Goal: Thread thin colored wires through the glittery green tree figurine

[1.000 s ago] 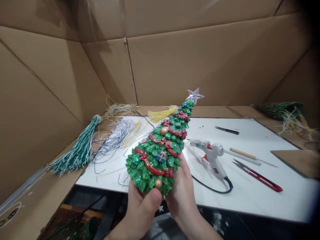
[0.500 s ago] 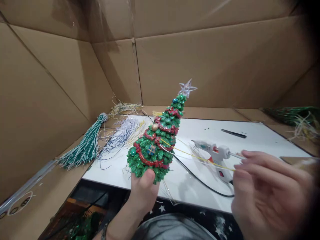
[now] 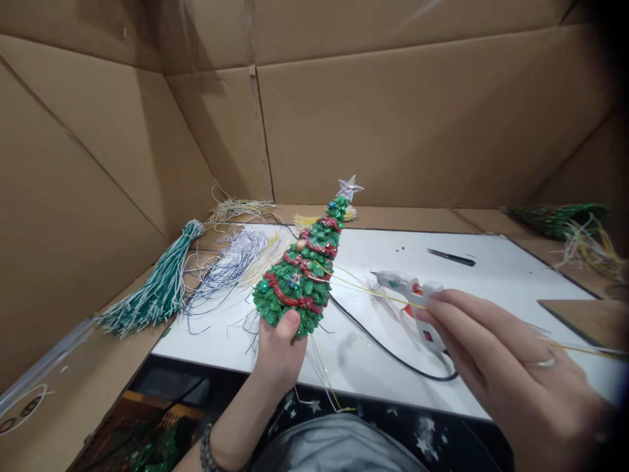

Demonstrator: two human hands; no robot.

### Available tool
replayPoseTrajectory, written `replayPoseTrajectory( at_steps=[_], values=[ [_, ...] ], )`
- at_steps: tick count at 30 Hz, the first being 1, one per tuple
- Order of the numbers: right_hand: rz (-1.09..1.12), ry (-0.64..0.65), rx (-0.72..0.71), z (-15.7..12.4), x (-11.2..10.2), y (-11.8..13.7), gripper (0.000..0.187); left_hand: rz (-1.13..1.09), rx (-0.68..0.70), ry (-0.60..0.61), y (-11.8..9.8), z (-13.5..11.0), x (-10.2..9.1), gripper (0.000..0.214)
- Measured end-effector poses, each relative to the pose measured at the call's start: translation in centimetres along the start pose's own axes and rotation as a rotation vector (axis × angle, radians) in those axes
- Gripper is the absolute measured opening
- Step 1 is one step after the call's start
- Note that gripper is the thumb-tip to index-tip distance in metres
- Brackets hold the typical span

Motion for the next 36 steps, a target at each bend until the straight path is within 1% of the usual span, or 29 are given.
replayPoseTrajectory(
  at_steps=[2,4,5,7,11,13,16,20,25,28,30,33,36],
  values=[
    [-0.077,0.015,-0.114,0.2,0.4,0.1,0.029,0.0,0.018,0.009,-0.1,-0.2,0.3,0.057],
    [-0.127,-0.028,-0.185,0.5,0.8,0.8,0.032,-0.006,0.037,0.025,-0.1,-0.3,0.7,0.057],
    [-0.132,-0.048,-0.18,0.8,1.1,1.2,0.033,-0.008,0.041,0.036,-0.1,-0.4,0.9,0.057],
    [-0.111,-0.064,-0.117,1.3,2.1,2.1,0.031,-0.006,0.032,0.054,0.0,-0.5,1.3,0.056],
    [0.005,-0.088,-0.04,2.1,3.8,4.2,0.023,-0.017,0.009,0.076,0.3,-0.9,1.8,0.056],
    [0.088,-0.114,0.022,2.5,3.8,4.6,0.021,-0.03,0.016,0.077,0.2,-0.9,2.0,0.055],
    [0.196,-0.153,0.092,2.8,3.2,4.7,0.022,-0.052,0.036,0.07,0.1,-0.7,1.9,0.049],
    [0.231,-0.132,0.059,2.5,2.9,4.9,0.026,-0.041,0.041,0.051,0.1,-0.6,1.7,0.047],
    [0.1,-0.165,-0.025,1.7,3.4,5.4,0.025,-0.024,0.033,0.043,0.2,-0.7,1.7,0.044],
    [0.109,-0.158,-0.07,1.7,3.7,5.7,0.024,-0.016,0.012,0.043,0.2,-0.8,1.8,0.04],
    [0.128,-0.15,-0.062,1.8,3.8,5.9,0.025,-0.01,-0.005,0.034,0.3,-0.9,1.8,0.04],
    [0.129,-0.131,-0.01,2.1,4.1,5.8,0.024,-0.002,-0.023,0.029,0.2,-0.9,1.9,0.042],
    [0.134,-0.127,0.031,2.1,4.3,5.6,0.019,0.014,-0.023,0.016,0.1,-1.0,1.9,0.051]
  ],
)
Point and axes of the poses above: each hand's wrist, its own z-axis towards the middle knuckle, its own x-axis out of the palm, y = z × x, the point moved 6 cm from there along z, towards the middle knuckle, and after that the axes turned 5 degrees about x, right-handed, at the moved point
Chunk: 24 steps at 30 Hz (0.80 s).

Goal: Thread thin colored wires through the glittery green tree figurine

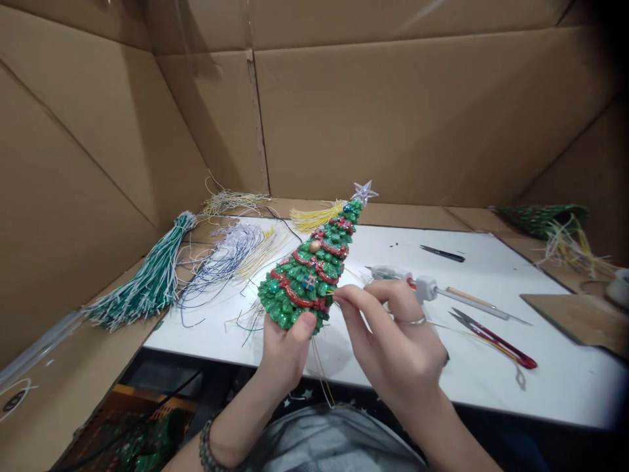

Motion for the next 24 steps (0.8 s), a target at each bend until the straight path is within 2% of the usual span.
replayPoseTrajectory(
  at_steps=[4,11,19,24],
  values=[
    [-0.01,0.016,-0.065,-0.6,0.2,0.1,0.025,0.006,-0.002,-0.025,0.0,0.0,-0.1,0.057],
    [-0.102,0.032,-0.154,-0.6,0.2,0.3,0.028,0.022,-0.038,0.012,0.3,-0.3,0.0,0.039],
    [-0.235,0.063,-0.3,0.1,0.1,0.7,0.018,0.016,-0.066,0.073,0.0,-0.6,0.8,0.045],
    [-0.222,0.064,-0.406,0.6,-0.3,0.9,0.015,0.031,-0.137,0.035,-0.2,-1.2,0.8,0.041]
  ],
)
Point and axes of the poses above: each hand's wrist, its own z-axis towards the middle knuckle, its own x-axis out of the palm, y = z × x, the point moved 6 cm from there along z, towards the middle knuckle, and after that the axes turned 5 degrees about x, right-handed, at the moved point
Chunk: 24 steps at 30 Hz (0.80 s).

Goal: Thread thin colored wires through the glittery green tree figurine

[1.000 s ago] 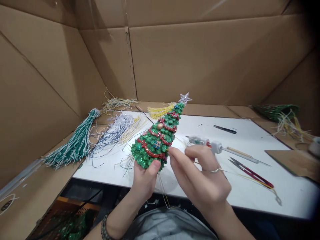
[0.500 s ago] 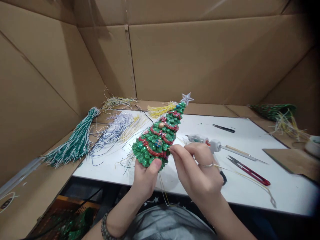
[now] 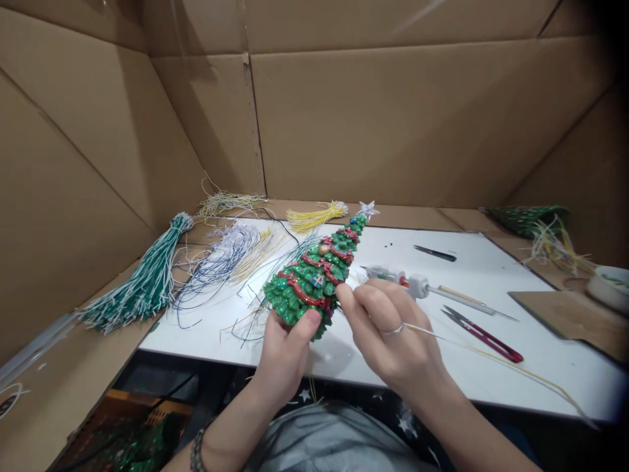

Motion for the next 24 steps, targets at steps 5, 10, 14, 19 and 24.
replayPoseTrajectory(
  at_steps=[5,10,14,19,24],
  values=[
    [-0.012,0.008,-0.069,0.2,0.1,0.2,0.013,-0.004,-0.042,-0.037,-0.1,-0.4,-0.1,0.035],
    [-0.014,0.005,-0.153,0.5,0.0,0.3,0.016,-0.035,-0.048,-0.023,-0.5,-0.5,0.3,0.032],
    [0.011,-0.007,-0.187,0.7,-0.1,0.4,0.015,-0.05,-0.043,-0.036,-0.6,-0.5,0.4,0.033],
    [0.019,0.01,-0.198,0.0,0.8,0.4,0.011,-0.091,-0.052,-0.046,-0.4,-0.4,0.3,0.032],
    [0.189,0.043,-0.025,-0.9,1.5,-0.7,0.021,-0.099,-0.05,-0.011,-0.8,-0.5,0.5,0.031]
  ],
)
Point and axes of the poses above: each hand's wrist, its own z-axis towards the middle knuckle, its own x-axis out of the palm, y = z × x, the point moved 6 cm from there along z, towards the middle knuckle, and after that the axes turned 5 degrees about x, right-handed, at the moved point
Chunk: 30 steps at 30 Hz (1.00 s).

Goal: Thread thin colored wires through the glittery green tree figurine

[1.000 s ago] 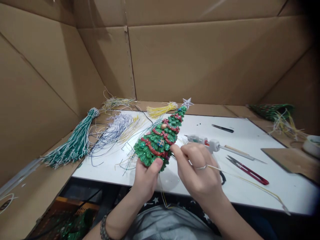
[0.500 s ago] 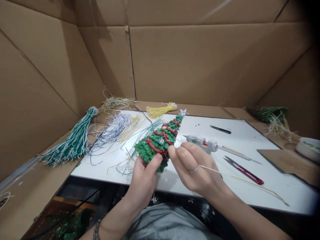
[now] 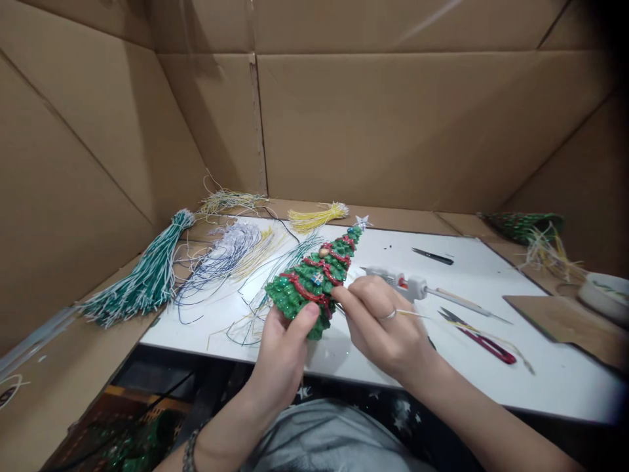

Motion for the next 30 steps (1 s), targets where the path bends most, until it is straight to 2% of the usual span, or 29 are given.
replayPoseTrajectory(
  at_steps=[5,9,12,19,23,27,30],
  values=[
    [0.094,0.036,0.101,0.2,-0.5,0.0,0.015,0.019,0.002,-0.011,-0.3,-0.3,0.1,0.031],
    [0.053,0.073,0.08,0.7,-1.1,0.0,0.015,0.011,0.005,-0.002,-0.4,-0.6,0.3,0.03],
    [0.051,0.052,0.072,0.8,-1.5,-0.1,0.016,0.0,-0.002,0.014,-0.3,-0.7,0.4,0.031],
    [0.254,0.104,0.206,0.7,-1.4,-0.2,0.019,0.002,-0.021,-0.006,-0.1,-0.9,0.2,0.035],
    [0.319,0.117,0.277,0.7,-1.6,-0.3,0.015,0.013,-0.019,-0.007,-0.2,-0.9,0.2,0.038],
    [0.26,0.075,0.25,0.7,-2.4,-0.1,0.022,0.052,0.014,-0.031,-0.3,-0.6,-0.2,0.037],
    [0.161,0.078,0.192,0.7,-3.0,0.2,0.02,0.08,-0.023,-0.076,0.0,-0.7,-0.8,0.028]
  ],
)
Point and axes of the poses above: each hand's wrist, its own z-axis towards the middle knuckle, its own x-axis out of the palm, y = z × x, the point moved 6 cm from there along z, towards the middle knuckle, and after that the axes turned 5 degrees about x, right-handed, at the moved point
